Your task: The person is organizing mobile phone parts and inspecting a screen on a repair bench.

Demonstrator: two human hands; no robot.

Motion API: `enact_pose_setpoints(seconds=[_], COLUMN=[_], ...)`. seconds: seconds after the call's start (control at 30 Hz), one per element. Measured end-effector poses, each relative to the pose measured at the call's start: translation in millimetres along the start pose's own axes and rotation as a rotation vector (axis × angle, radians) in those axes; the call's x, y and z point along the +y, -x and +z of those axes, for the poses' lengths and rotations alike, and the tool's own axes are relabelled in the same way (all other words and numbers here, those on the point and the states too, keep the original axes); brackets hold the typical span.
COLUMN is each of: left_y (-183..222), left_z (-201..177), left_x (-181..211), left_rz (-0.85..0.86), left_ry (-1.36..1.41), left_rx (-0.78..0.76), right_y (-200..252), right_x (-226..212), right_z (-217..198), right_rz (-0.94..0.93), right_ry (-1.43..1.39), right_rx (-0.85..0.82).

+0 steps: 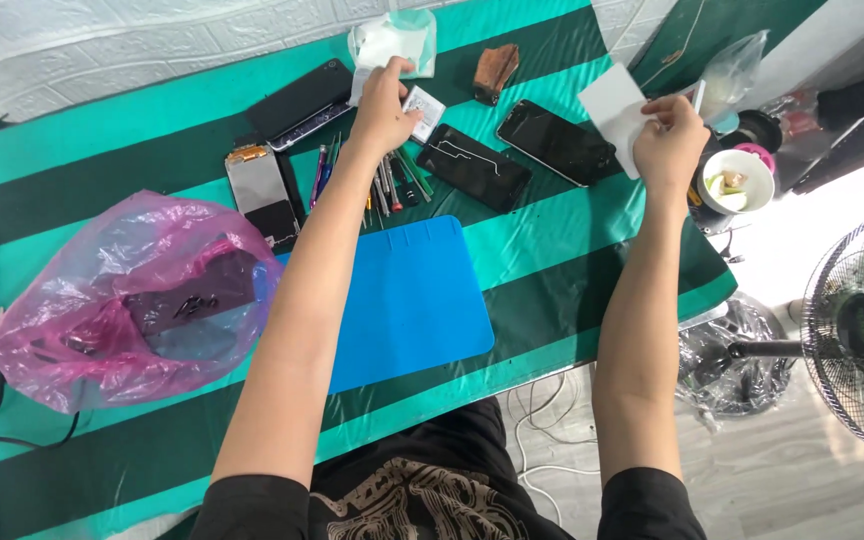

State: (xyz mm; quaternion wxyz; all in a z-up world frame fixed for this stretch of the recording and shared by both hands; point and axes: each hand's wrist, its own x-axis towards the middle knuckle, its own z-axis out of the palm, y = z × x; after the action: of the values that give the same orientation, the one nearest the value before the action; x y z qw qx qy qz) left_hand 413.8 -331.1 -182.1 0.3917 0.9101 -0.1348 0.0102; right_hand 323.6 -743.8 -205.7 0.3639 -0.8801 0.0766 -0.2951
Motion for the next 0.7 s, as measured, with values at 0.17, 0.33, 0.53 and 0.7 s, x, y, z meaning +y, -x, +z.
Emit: enact_pose_setpoints(seconds=[0.17,0.33,0.53,0.7], left_y=[-0.3,11.0,84.4,184.9], left_z=[-2.4,-2.6,-33.9,-95.6], left_x=[10.4,29.1,43.8,32.0], left_rz=[0.113,0.225,0.518,0.474], left_ry=[-0.176,-0.469,-0.357,-0.072], left_rx=[0.021,0.120,0.198,0.152], right_y=[4.8,5.9,6.0,12.9], right_x=[-3.5,-13.7,-2.8,-16.4], right_z=[-3.6,-7.9,0.8,3.6], right_rz=[0.085,0.100,0.006,-0.389], right_ry=[-0.013,0.011,0.074,0.353], right_rx=[-0.148,-0.206,-0.247,0.084])
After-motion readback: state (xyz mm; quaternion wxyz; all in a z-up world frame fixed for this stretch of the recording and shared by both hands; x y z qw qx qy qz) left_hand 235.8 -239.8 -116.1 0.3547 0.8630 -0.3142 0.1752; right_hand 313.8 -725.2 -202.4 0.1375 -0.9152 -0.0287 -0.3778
